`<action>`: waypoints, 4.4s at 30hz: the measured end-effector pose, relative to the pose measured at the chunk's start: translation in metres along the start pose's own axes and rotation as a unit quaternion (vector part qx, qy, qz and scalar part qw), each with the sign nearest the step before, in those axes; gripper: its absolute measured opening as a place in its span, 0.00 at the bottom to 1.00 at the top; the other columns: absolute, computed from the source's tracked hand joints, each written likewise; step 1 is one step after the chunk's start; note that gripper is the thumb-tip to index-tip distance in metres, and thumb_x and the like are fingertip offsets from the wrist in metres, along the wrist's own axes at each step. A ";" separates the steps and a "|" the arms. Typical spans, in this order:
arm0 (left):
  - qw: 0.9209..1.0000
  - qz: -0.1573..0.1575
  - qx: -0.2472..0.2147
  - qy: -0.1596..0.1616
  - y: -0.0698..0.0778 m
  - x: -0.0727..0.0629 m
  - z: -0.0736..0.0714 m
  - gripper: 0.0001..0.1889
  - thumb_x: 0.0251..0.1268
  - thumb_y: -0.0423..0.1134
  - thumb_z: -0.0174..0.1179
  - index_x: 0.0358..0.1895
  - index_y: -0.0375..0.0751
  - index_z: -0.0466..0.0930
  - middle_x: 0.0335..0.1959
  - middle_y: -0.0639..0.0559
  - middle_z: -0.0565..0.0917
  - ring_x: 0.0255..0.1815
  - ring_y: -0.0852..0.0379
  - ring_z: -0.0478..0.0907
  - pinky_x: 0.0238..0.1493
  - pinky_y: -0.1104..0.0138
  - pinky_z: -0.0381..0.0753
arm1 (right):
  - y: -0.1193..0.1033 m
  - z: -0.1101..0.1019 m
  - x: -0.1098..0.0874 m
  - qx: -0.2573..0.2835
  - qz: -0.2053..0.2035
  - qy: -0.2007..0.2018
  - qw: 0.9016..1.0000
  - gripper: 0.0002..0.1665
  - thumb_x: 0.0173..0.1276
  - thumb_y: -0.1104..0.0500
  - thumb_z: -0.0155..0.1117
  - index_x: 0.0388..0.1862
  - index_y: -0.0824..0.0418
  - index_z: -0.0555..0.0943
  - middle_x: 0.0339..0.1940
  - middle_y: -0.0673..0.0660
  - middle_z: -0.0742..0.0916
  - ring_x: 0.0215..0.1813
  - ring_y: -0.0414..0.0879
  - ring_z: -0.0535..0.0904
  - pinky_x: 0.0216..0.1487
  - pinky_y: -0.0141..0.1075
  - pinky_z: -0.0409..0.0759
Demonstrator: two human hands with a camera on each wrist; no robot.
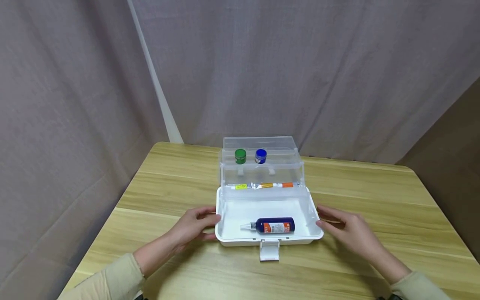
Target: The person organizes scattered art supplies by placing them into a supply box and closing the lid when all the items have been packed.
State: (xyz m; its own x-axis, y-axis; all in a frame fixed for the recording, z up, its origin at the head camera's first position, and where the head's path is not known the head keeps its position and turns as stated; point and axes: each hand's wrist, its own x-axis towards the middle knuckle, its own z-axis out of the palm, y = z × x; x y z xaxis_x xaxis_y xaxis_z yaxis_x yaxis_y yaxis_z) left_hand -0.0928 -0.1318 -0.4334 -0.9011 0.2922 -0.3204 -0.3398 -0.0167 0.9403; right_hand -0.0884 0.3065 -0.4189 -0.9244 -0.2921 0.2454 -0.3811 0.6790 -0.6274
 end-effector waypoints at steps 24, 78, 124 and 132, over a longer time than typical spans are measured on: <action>1.000 -0.008 0.010 -0.005 0.006 0.005 -0.004 0.31 0.77 0.36 0.65 0.74 0.21 0.68 0.66 0.29 0.79 0.62 0.38 0.84 0.54 0.53 0.92 | 0.005 0.001 0.003 0.132 0.115 -0.059 0.983 0.29 0.79 0.59 0.69 0.70 0.75 0.78 0.60 0.69 0.88 0.52 0.28 0.84 0.51 0.24 0.87; 0.994 0.009 -0.009 0.106 0.081 0.136 -0.045 0.29 0.85 0.39 0.54 0.79 0.25 0.63 0.77 0.25 0.66 0.77 0.31 0.68 0.76 0.47 0.77 | 0.041 -0.016 0.158 0.224 0.205 -0.106 0.947 0.48 0.88 0.39 0.47 0.81 0.80 0.57 0.74 0.80 0.73 0.74 0.71 0.74 0.71 0.52 0.82; 0.991 -0.043 0.019 0.122 0.083 0.177 -0.039 0.29 0.85 0.44 0.55 0.76 0.27 0.68 0.65 0.33 0.79 0.60 0.43 0.82 0.69 0.54 0.84 | 0.064 0.002 0.209 0.197 0.295 -0.156 0.922 0.47 0.88 0.37 0.43 0.82 0.76 0.59 0.75 0.75 0.75 0.54 0.44 0.83 0.53 0.31 0.89; 0.991 -0.042 0.006 0.125 0.081 0.178 -0.035 0.29 0.84 0.44 0.58 0.76 0.26 0.69 0.60 0.34 0.82 0.52 0.47 0.84 0.69 0.52 0.85 | 0.061 0.008 0.210 0.214 0.273 -0.149 0.926 0.39 0.89 0.45 0.47 0.80 0.76 0.65 0.66 0.67 0.83 0.51 0.42 0.83 0.55 0.35 0.89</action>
State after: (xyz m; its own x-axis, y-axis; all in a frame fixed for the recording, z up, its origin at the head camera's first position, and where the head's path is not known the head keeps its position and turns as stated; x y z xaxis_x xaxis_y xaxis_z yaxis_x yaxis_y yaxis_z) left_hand -0.2900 -0.1150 -0.4188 -0.9088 0.0466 -0.4147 -0.4147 0.0090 0.9099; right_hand -0.3055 0.2814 -0.4118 -0.9078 -0.2001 -0.3685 0.2409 0.4704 -0.8489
